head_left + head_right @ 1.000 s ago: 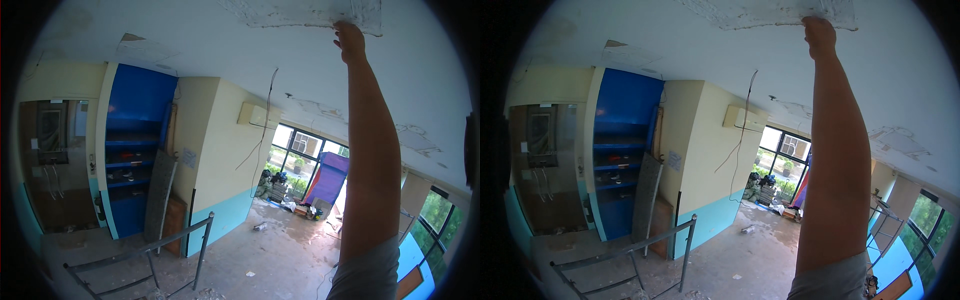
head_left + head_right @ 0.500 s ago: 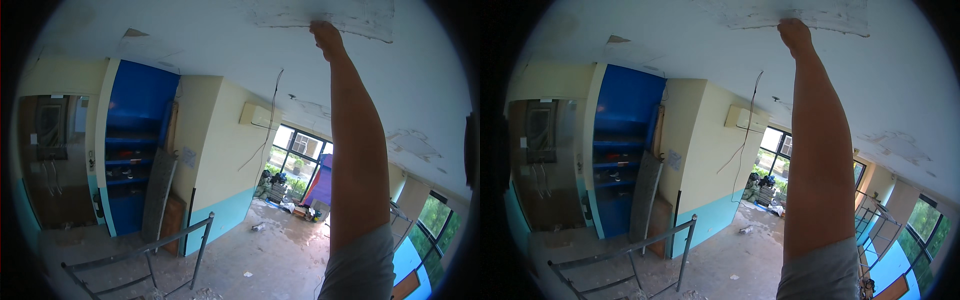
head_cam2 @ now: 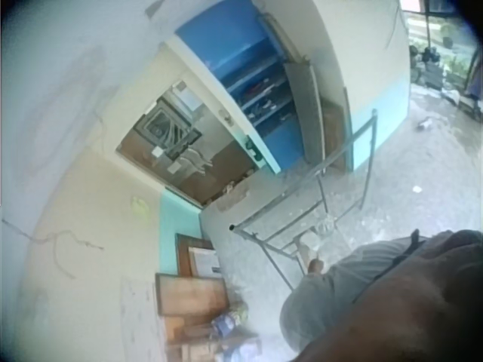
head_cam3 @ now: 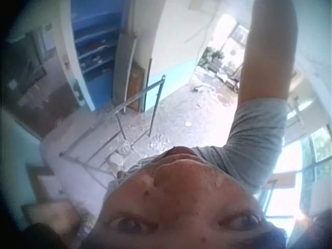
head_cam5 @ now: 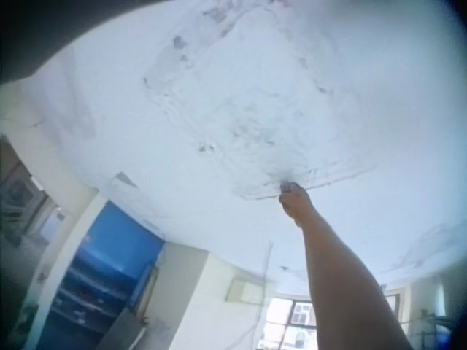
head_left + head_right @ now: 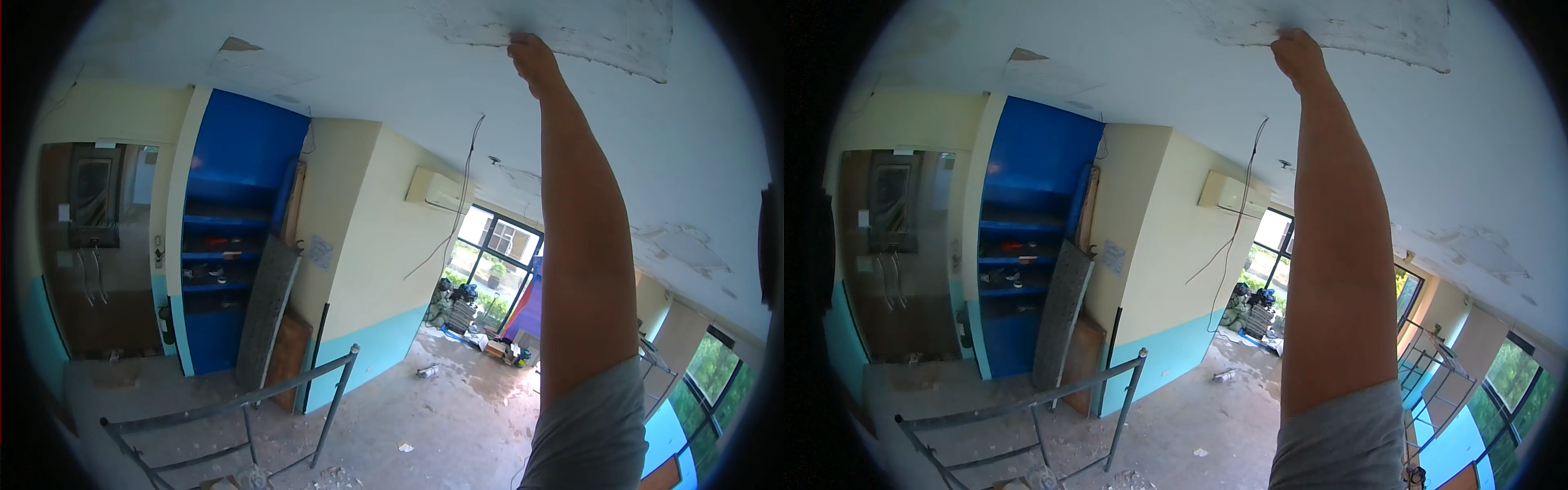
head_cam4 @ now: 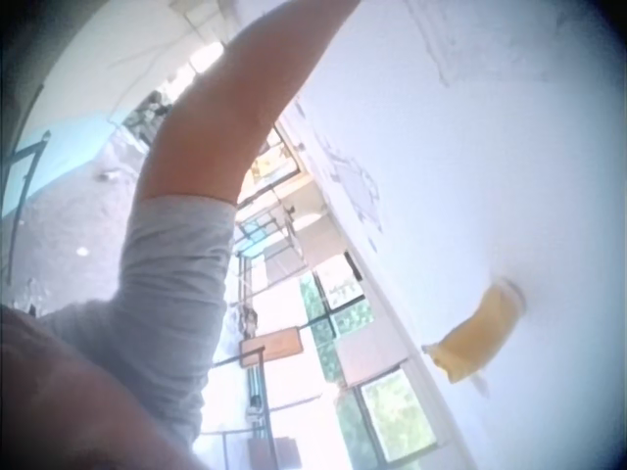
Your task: The person scrapes a section of the ceiling, applies mesh tape over a seam, and then spreads a compound over the area using putty knives.
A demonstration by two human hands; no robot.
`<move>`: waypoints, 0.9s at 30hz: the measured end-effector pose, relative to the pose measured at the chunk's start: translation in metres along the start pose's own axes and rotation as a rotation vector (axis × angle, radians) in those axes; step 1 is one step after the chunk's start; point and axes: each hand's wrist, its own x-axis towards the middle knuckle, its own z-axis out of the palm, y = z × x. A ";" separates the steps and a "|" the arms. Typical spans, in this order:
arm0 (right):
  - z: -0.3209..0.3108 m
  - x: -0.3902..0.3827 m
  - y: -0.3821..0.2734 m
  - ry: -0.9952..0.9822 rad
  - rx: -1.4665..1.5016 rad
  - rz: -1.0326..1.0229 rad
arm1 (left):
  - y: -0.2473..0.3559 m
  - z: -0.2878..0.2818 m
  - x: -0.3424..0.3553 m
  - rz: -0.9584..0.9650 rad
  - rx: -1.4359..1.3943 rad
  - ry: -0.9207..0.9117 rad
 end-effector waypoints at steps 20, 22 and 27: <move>0.033 -0.034 -0.005 -0.117 -0.076 -0.086 | -0.009 -0.009 -0.020 0.020 0.055 0.033; 0.032 -0.036 -0.004 -0.134 -0.008 -0.012 | -0.008 -0.010 -0.021 0.030 0.064 0.040; 0.049 -0.048 -0.017 -0.202 0.039 0.046 | -0.012 -0.010 -0.031 0.020 0.070 0.053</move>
